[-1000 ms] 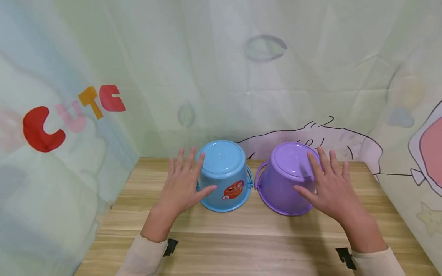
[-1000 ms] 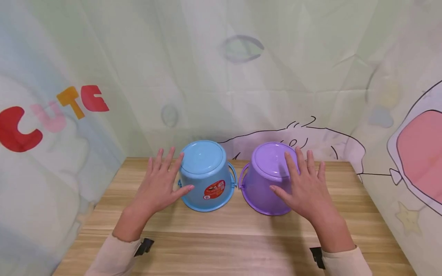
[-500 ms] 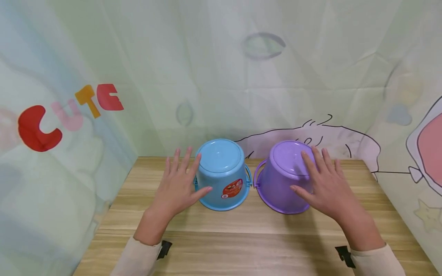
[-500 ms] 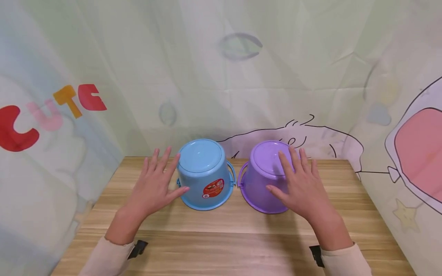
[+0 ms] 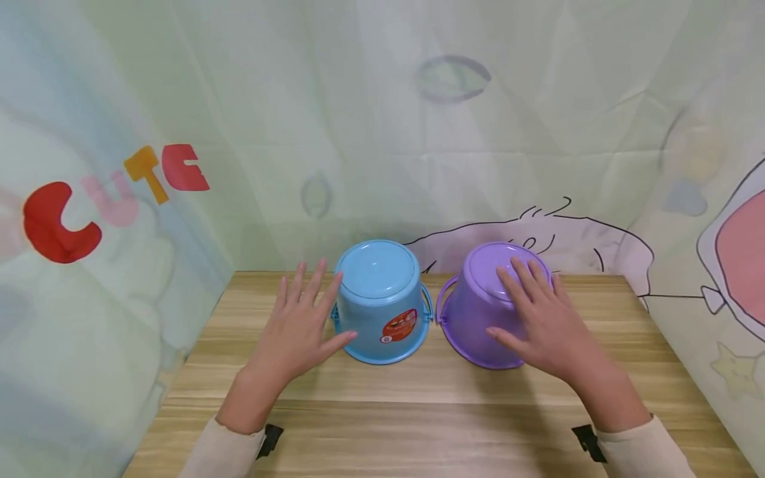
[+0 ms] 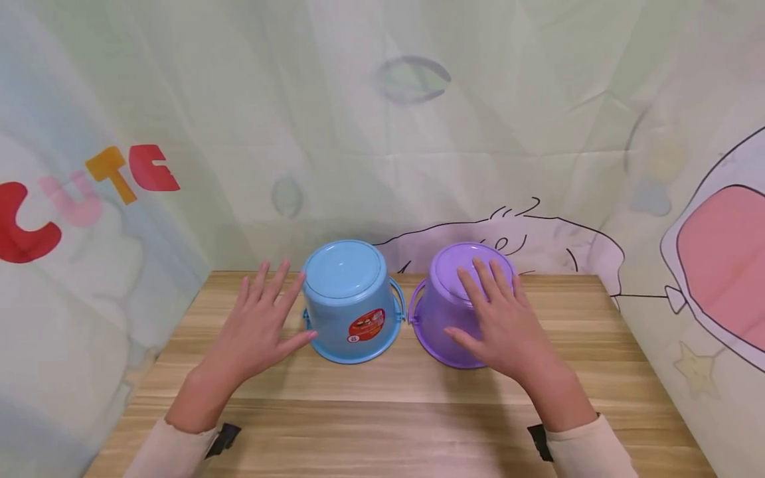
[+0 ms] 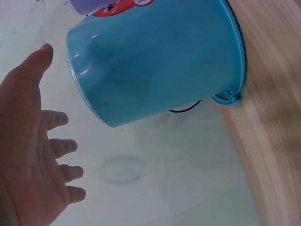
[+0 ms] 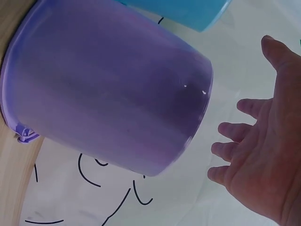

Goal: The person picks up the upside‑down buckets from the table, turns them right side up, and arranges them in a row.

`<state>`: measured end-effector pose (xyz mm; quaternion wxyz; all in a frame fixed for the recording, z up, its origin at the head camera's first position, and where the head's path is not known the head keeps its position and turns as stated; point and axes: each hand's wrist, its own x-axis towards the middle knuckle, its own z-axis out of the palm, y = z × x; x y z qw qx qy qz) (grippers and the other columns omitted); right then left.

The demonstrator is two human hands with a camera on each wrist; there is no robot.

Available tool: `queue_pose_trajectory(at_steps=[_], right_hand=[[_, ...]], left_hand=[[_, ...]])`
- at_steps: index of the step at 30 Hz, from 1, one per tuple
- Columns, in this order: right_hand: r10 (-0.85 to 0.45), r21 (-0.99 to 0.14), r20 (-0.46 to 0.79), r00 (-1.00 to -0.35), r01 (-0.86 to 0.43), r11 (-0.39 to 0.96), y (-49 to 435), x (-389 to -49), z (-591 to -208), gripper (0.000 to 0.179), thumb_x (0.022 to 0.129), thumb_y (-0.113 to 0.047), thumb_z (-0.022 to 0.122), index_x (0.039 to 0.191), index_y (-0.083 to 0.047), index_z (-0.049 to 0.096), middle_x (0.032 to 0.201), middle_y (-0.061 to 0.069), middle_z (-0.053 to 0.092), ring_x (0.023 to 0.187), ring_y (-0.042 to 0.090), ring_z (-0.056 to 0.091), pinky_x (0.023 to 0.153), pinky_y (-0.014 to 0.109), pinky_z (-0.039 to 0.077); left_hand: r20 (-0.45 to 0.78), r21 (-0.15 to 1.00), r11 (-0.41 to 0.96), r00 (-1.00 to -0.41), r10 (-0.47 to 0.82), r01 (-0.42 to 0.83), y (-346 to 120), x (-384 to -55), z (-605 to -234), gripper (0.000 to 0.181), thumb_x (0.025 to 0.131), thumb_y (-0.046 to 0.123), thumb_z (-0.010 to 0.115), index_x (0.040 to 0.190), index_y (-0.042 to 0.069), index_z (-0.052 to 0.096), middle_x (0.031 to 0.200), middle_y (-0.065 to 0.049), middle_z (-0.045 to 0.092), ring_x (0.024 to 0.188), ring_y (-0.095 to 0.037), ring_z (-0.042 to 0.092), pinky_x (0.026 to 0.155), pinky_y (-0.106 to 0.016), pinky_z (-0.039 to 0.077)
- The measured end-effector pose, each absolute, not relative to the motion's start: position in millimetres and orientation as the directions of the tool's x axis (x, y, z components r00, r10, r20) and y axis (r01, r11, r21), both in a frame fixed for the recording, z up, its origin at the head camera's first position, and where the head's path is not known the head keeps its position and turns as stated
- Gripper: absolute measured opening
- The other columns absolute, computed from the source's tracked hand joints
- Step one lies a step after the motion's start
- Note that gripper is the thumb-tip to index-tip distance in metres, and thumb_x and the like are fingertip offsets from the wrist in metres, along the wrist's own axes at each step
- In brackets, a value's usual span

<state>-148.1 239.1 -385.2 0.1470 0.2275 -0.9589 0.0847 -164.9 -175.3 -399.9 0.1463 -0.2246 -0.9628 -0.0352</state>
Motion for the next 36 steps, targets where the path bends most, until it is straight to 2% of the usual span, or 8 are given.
queue_pose_trajectory(at_steps=[6, 12, 16, 20, 25, 29, 32, 36], right_hand=[[-0.457, -0.057, 0.335, -0.824, -0.502, 0.863, 230.9, -149.6, -389.9, 0.094, 0.087, -0.055, 0.073, 0.161, -0.012, 0.033, 0.168, 0.023, 0.026, 0.154, 0.049, 0.023, 0.116, 0.076, 0.023], [-0.5, -0.045, 0.367, -0.784, -0.552, 0.832, 223.5, -149.6, -396.8, 0.094, 0.086, -0.057, 0.074, 0.16, -0.014, 0.036, 0.168, 0.02, 0.028, 0.154, 0.047, 0.025, 0.117, 0.074, 0.026], [-0.537, -0.029, 0.392, -0.747, -0.593, 0.804, 218.5, -149.0, -400.0, 0.091, 0.086, -0.057, 0.073, 0.159, -0.013, 0.039, 0.166, 0.02, 0.032, 0.153, 0.046, 0.029, 0.116, 0.071, 0.029], [-0.583, 0.001, 0.416, -0.698, -0.641, 0.768, 212.6, -148.1, -404.4, 0.085, 0.09, -0.058, 0.069, 0.156, -0.012, 0.044, 0.164, 0.02, 0.036, 0.151, 0.045, 0.033, 0.116, 0.07, 0.032], [-0.641, 0.034, 0.466, -0.61, -0.712, 0.702, 204.5, -148.8, -411.0, 0.077, 0.094, -0.057, 0.065, 0.153, -0.01, 0.048, 0.162, 0.017, 0.041, 0.149, 0.042, 0.038, 0.115, 0.067, 0.037], [-0.67, 0.047, 0.494, -0.554, -0.753, 0.657, 196.9, -148.4, -415.2, 0.07, 0.102, -0.059, 0.05, 0.151, -0.009, 0.051, 0.159, 0.017, 0.046, 0.147, 0.041, 0.042, 0.113, 0.066, 0.039], [-0.686, 0.052, 0.503, -0.527, -0.773, 0.632, 192.0, -148.7, -420.2, 0.068, 0.104, -0.059, 0.046, 0.149, -0.008, 0.053, 0.158, 0.017, 0.047, 0.146, 0.04, 0.044, 0.114, 0.064, 0.041], [-0.707, 0.061, 0.499, -0.502, -0.793, 0.606, 188.3, -151.2, -430.2, 0.068, 0.098, -0.05, 0.064, 0.149, -0.008, 0.053, 0.161, 0.017, 0.044, 0.147, 0.039, 0.044, 0.116, 0.06, 0.041]], left_hand=[[0.325, -0.039, 0.877, -0.824, 0.465, 0.479, -179.5, -160.9, -402.0, 0.099, 0.088, 0.067, 0.067, 0.163, 0.013, 0.031, 0.17, -0.022, 0.021, 0.155, -0.052, 0.016, 0.121, -0.071, 0.023], [0.371, -0.082, 0.831, -0.757, 0.538, 0.55, -183.8, -157.3, -409.0, 0.096, 0.088, 0.066, 0.067, 0.16, 0.012, 0.037, 0.167, -0.023, 0.028, 0.154, -0.051, 0.023, 0.12, -0.069, 0.028], [0.441, -0.114, 0.787, -0.679, 0.587, 0.606, -187.9, -156.9, -415.2, 0.087, 0.098, 0.073, 0.044, 0.156, 0.008, 0.044, 0.162, -0.026, 0.037, 0.149, -0.052, 0.033, 0.115, -0.07, 0.034], [0.515, -0.144, 0.735, -0.584, 0.628, 0.663, -191.8, -157.2, -420.4, 0.088, 0.103, 0.072, 0.021, 0.15, 0.004, 0.05, 0.156, -0.028, 0.045, 0.144, -0.052, 0.04, 0.111, -0.07, 0.04], [0.546, -0.19, 0.671, -0.491, 0.679, 0.717, -196.0, -156.9, -426.3, 0.078, 0.107, 0.063, 0.026, 0.146, 0.003, 0.056, 0.151, -0.026, 0.052, 0.14, -0.048, 0.049, 0.109, -0.066, 0.044], [0.554, -0.211, 0.63, -0.44, 0.707, 0.747, -197.5, -157.7, -432.9, 0.072, 0.108, 0.059, 0.029, 0.142, 0.003, 0.059, 0.146, -0.025, 0.057, 0.136, -0.046, 0.054, 0.106, -0.062, 0.049], [0.558, -0.218, 0.604, -0.41, 0.721, 0.766, -197.6, -158.2, -437.6, 0.069, 0.109, 0.056, 0.032, 0.139, 0.002, 0.062, 0.141, -0.024, 0.061, 0.132, -0.045, 0.058, 0.104, -0.061, 0.051], [0.548, -0.223, 0.574, -0.386, 0.742, 0.788, -197.2, -158.3, -442.9, 0.067, 0.108, 0.056, 0.038, 0.137, 0.001, 0.063, 0.136, -0.023, 0.066, 0.129, -0.043, 0.061, 0.104, -0.059, 0.052]])
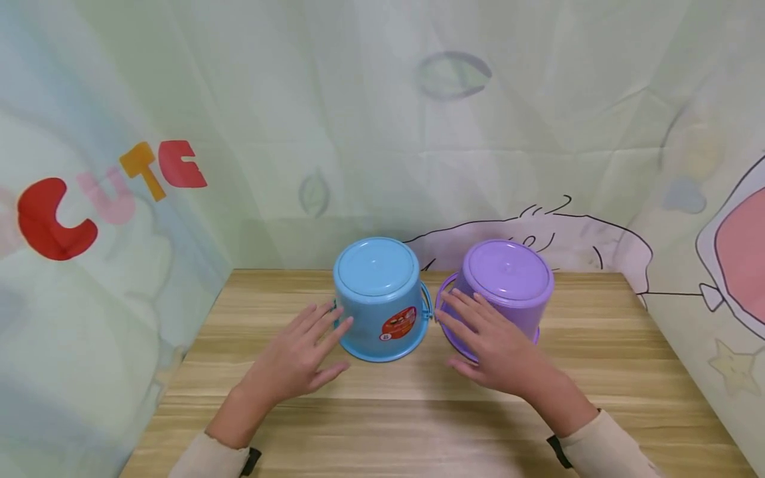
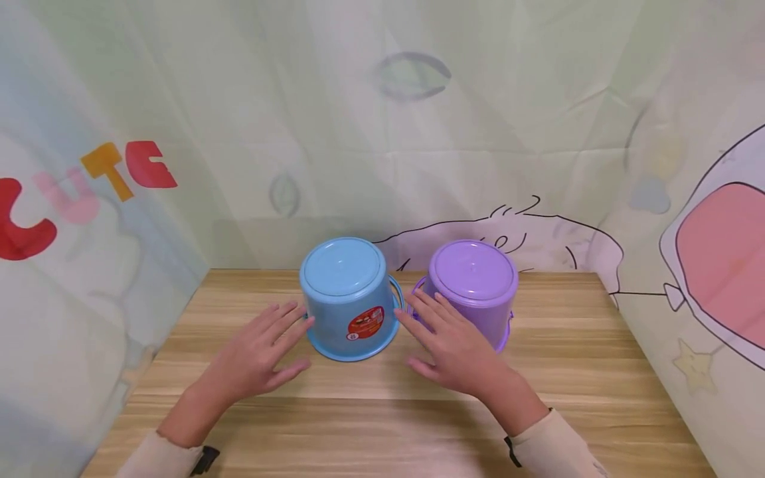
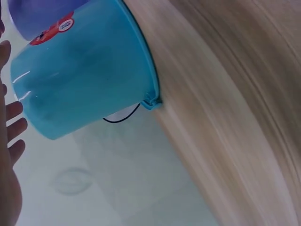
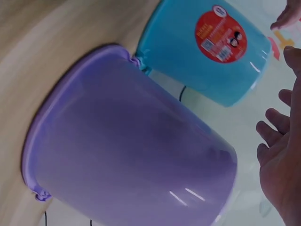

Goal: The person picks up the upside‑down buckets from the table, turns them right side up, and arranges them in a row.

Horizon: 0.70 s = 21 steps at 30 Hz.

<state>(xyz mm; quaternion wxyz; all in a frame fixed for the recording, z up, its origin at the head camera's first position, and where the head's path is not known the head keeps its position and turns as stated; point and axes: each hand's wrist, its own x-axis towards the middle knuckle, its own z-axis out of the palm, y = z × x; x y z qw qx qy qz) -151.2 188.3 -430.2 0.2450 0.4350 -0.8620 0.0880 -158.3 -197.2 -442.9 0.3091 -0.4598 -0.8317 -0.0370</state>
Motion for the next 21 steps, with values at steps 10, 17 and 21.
queue_pose_trajectory(at_steps=[10, 17, 21], right_hand=[[-0.738, 0.069, 0.515, -0.437, -0.837, 0.543, 182.3, -162.9, -458.7, 0.08, 0.078, -0.031, 0.089, 0.145, -0.004, 0.056, 0.15, 0.02, 0.053, 0.14, 0.038, 0.051, 0.111, 0.059, 0.046], [-0.756, 0.058, 0.505, -0.416, -0.858, 0.511, 178.3, -167.8, -476.9, 0.072, 0.079, -0.025, 0.09, 0.141, -0.009, 0.059, 0.143, 0.016, 0.06, 0.134, 0.036, 0.057, 0.109, 0.058, 0.049], [-0.763, 0.051, 0.5, -0.409, -0.866, 0.498, 173.7, -168.5, -484.7, 0.066, 0.079, -0.023, 0.089, 0.138, -0.007, 0.062, 0.14, 0.016, 0.062, 0.131, 0.036, 0.059, 0.11, 0.056, 0.048]], left_hand=[[0.506, -0.253, 0.525, -0.351, 0.788, 0.813, -194.9, -162.8, -461.4, 0.061, 0.098, 0.055, 0.062, 0.13, 0.002, 0.068, 0.125, -0.018, 0.072, 0.118, -0.036, 0.068, 0.101, -0.05, 0.057], [0.48, -0.256, 0.505, -0.345, 0.807, 0.824, -192.3, -165.3, -475.5, 0.069, 0.074, 0.051, 0.09, 0.123, 0.005, 0.073, 0.12, -0.014, 0.075, 0.114, -0.033, 0.071, 0.097, -0.046, 0.059], [0.463, -0.246, 0.502, -0.355, 0.812, 0.829, -191.5, -164.6, -483.0, 0.064, 0.074, 0.049, 0.09, 0.119, 0.006, 0.076, 0.116, -0.012, 0.076, 0.112, -0.031, 0.071, 0.096, -0.045, 0.06]])
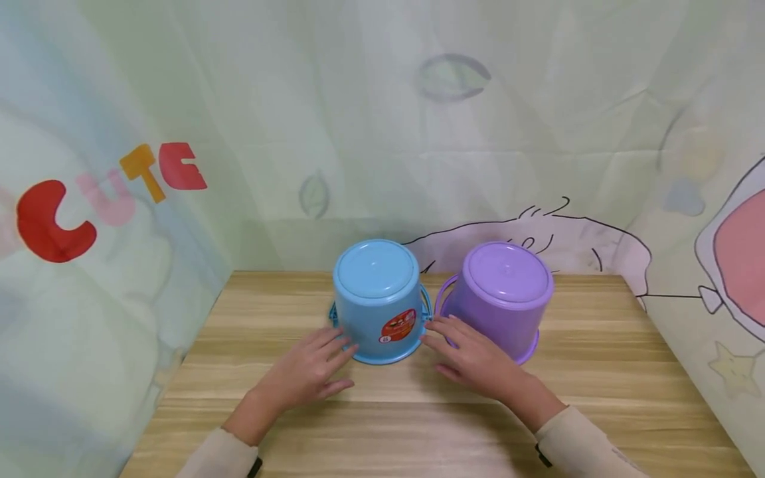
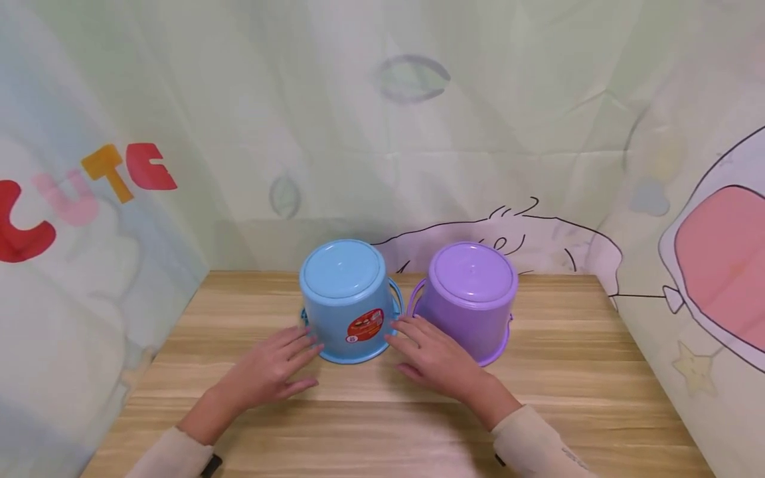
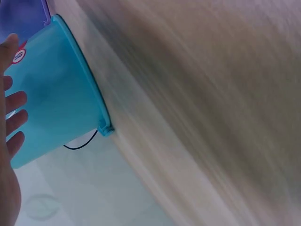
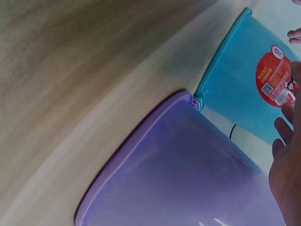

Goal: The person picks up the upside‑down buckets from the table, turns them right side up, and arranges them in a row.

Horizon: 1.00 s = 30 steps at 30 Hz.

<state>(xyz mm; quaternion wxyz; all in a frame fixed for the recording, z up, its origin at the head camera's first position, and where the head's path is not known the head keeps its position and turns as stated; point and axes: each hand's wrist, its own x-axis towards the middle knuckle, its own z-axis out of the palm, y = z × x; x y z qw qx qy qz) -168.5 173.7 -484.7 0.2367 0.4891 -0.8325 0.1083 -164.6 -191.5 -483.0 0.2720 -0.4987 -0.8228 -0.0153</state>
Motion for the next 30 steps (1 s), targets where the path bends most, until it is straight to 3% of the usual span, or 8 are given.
queue_pose_trajectory(at_steps=[22, 30], right_hand=[[-0.775, -0.011, 0.451, -0.443, -0.871, 0.491, 167.0, -176.0, -517.4, 0.057, 0.083, -0.025, 0.086, 0.131, -0.001, 0.066, 0.13, 0.015, 0.068, 0.124, 0.033, 0.064, 0.107, 0.048, 0.053], [-0.776, -0.013, 0.42, -0.472, -0.857, 0.514, 164.6, -182.2, -521.9, 0.055, 0.085, -0.029, 0.085, 0.13, -0.002, 0.067, 0.129, 0.012, 0.068, 0.122, 0.029, 0.066, 0.105, 0.045, 0.054]], left_hand=[[0.314, -0.111, 0.57, -0.515, 0.797, 0.814, -187.5, -171.2, -503.9, 0.046, 0.08, 0.042, 0.088, 0.107, 0.007, 0.076, 0.104, -0.005, 0.076, 0.101, -0.022, 0.071, 0.097, -0.039, 0.058], [0.269, -0.11, 0.596, -0.554, 0.788, 0.795, -186.5, -177.6, -507.7, 0.043, 0.08, 0.041, 0.088, 0.104, 0.007, 0.076, 0.096, -0.002, 0.074, 0.089, -0.016, 0.068, 0.089, -0.035, 0.06]])
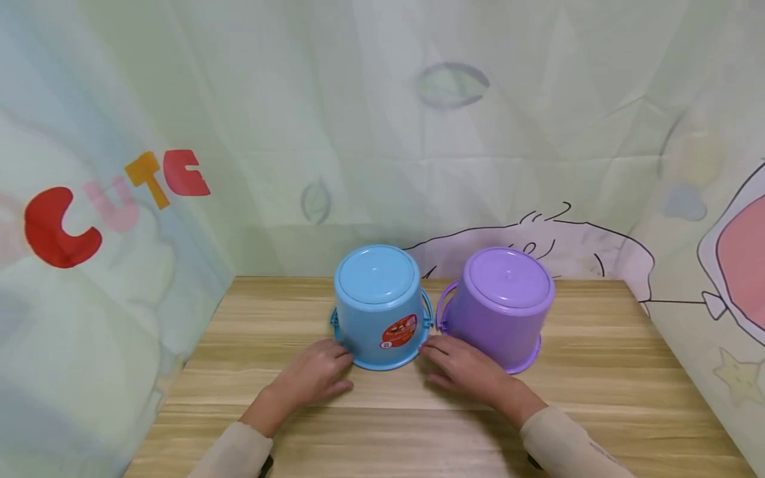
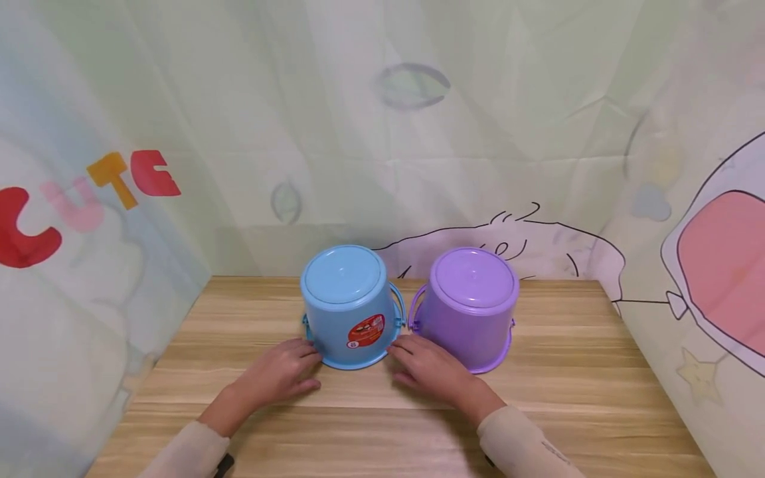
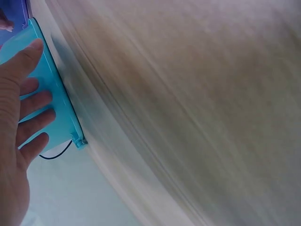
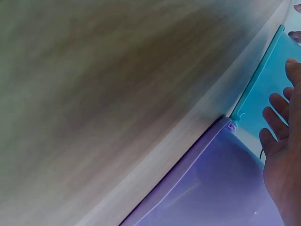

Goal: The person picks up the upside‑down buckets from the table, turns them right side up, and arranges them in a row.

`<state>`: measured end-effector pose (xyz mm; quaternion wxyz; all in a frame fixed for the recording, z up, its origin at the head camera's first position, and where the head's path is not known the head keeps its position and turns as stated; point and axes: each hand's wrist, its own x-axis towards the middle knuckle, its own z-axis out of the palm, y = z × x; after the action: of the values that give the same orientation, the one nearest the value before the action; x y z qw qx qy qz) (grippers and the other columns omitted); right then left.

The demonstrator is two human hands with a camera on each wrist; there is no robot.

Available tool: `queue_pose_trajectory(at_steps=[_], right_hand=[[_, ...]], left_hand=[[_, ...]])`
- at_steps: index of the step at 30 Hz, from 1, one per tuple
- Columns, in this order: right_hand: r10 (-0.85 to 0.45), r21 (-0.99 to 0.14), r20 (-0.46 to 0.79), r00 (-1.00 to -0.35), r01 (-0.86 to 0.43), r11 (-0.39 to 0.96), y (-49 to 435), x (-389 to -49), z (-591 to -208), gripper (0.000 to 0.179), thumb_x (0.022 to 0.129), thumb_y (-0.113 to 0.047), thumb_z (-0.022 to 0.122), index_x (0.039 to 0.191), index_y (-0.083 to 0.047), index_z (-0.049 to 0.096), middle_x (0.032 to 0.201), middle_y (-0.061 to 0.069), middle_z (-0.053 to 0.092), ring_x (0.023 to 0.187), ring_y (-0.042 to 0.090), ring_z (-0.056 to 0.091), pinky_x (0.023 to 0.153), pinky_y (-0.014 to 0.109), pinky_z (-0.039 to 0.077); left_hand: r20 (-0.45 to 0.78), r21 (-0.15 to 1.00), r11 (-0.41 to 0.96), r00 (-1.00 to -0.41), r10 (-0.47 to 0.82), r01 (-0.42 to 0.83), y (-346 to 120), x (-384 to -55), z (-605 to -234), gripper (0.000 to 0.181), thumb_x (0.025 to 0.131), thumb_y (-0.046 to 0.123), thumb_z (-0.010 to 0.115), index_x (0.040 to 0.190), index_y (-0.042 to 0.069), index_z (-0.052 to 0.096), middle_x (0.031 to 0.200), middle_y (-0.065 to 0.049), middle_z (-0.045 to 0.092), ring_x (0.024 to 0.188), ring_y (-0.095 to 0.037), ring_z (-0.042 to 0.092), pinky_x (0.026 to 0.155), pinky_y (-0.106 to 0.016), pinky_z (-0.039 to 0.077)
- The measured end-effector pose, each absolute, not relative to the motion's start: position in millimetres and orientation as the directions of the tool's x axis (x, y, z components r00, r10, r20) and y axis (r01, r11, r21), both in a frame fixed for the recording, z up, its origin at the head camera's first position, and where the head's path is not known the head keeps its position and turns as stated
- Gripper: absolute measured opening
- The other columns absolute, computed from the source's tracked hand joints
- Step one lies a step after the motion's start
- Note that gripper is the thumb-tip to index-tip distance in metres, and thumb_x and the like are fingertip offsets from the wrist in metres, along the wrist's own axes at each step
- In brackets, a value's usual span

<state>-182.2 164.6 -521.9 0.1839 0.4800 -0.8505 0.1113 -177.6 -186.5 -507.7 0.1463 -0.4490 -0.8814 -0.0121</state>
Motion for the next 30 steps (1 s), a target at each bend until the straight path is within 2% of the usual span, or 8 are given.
queue_pose_trajectory(at_steps=[6, 12, 17, 23, 30], right_hand=[[-0.78, -0.014, 0.365, -0.508, -0.841, 0.541, 163.3, -185.3, -524.6, 0.053, 0.09, -0.031, 0.08, 0.132, -0.003, 0.066, 0.132, 0.012, 0.068, 0.125, 0.028, 0.065, 0.108, 0.044, 0.052], [-0.779, -0.016, 0.351, -0.52, -0.835, 0.55, 161.4, -188.9, -528.6, 0.052, 0.09, -0.031, 0.081, 0.132, -0.004, 0.067, 0.131, 0.01, 0.068, 0.125, 0.027, 0.065, 0.109, 0.044, 0.052], [-0.778, -0.014, 0.342, -0.527, -0.831, 0.556, 158.4, -194.1, -529.6, 0.048, 0.09, -0.03, 0.081, 0.129, -0.005, 0.068, 0.128, 0.009, 0.069, 0.121, 0.025, 0.066, 0.108, 0.041, 0.053], [-0.784, -0.013, 0.328, -0.526, -0.833, 0.553, 155.4, -198.3, -530.3, 0.043, 0.091, -0.027, 0.08, 0.126, -0.005, 0.069, 0.124, 0.008, 0.07, 0.118, 0.023, 0.067, 0.106, 0.038, 0.054], [-0.78, -0.034, 0.304, -0.547, -0.824, 0.565, 148.6, -202.3, -533.7, 0.03, 0.094, -0.025, 0.078, 0.118, -0.009, 0.072, 0.114, 0.003, 0.071, 0.106, 0.016, 0.068, 0.096, 0.032, 0.057]], left_hand=[[0.224, -0.081, 0.617, -0.589, 0.776, 0.782, -184.4, -181.0, -509.5, 0.042, 0.082, 0.041, 0.086, 0.105, 0.008, 0.076, 0.093, -0.001, 0.072, 0.083, -0.014, 0.065, 0.079, -0.031, 0.059], [0.178, 0.026, 0.655, -0.648, 0.74, 0.755, -181.2, -185.5, -511.7, 0.032, 0.083, 0.034, 0.086, 0.098, 0.009, 0.075, 0.086, 0.001, 0.07, 0.076, -0.01, 0.062, 0.071, -0.027, 0.057], [0.15, 0.106, 0.683, -0.69, 0.708, 0.723, -179.8, -189.3, -510.7, 0.029, 0.084, 0.029, 0.086, 0.098, 0.006, 0.075, 0.087, 0.0, 0.07, 0.076, -0.012, 0.063, 0.07, -0.029, 0.058], [0.149, 0.145, 0.71, -0.725, 0.673, 0.689, -178.9, -191.9, -509.6, 0.022, 0.085, 0.026, 0.085, 0.095, 0.008, 0.077, 0.088, 0.0, 0.073, 0.078, -0.013, 0.065, 0.071, -0.03, 0.059], [0.147, 0.169, 0.725, -0.744, 0.652, 0.668, -176.9, -194.1, -509.0, 0.013, 0.085, 0.021, 0.085, 0.086, 0.011, 0.077, 0.081, 0.002, 0.07, 0.071, -0.009, 0.058, 0.066, -0.028, 0.056]])
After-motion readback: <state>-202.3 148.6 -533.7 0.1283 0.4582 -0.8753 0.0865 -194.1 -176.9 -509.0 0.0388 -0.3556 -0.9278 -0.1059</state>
